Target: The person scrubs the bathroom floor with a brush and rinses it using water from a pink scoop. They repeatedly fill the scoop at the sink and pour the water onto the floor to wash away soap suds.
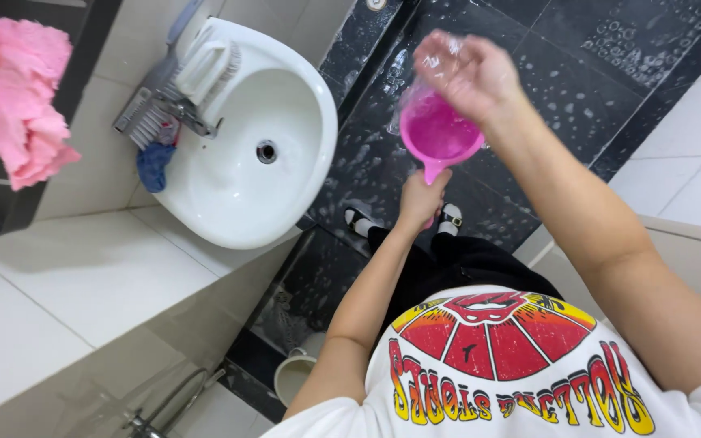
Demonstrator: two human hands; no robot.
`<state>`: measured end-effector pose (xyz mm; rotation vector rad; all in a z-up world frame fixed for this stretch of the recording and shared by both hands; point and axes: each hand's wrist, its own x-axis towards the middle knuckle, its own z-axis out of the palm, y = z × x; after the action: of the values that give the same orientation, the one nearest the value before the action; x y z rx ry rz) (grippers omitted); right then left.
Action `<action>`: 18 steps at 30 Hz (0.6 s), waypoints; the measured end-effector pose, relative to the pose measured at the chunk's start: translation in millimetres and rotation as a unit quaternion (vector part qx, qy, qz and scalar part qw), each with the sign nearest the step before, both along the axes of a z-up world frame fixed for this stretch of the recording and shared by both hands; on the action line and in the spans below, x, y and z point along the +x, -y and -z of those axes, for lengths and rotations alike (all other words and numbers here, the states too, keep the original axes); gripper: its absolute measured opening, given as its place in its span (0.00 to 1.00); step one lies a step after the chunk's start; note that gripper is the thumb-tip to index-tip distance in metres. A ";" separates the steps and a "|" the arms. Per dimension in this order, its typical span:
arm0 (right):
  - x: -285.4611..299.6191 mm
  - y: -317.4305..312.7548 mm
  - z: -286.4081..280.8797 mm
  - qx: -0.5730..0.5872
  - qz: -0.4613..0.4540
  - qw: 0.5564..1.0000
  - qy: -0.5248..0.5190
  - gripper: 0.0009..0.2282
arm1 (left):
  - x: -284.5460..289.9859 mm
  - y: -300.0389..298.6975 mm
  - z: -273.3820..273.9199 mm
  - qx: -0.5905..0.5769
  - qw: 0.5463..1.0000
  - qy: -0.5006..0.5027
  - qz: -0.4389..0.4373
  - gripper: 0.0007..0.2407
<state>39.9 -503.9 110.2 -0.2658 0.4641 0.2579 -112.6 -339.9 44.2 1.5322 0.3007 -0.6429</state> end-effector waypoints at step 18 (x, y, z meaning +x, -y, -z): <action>11.5 70.1 249.6 -0.011 -0.010 0.938 -0.346 0.11 | 14.3 97.2 62.8 0.088 0.996 0.011 0.002 0.18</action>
<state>51.5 -574.0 -139.4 -0.1967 1.1628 0.3657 -98.4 -437.1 -18.6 1.7064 0.3452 -0.6151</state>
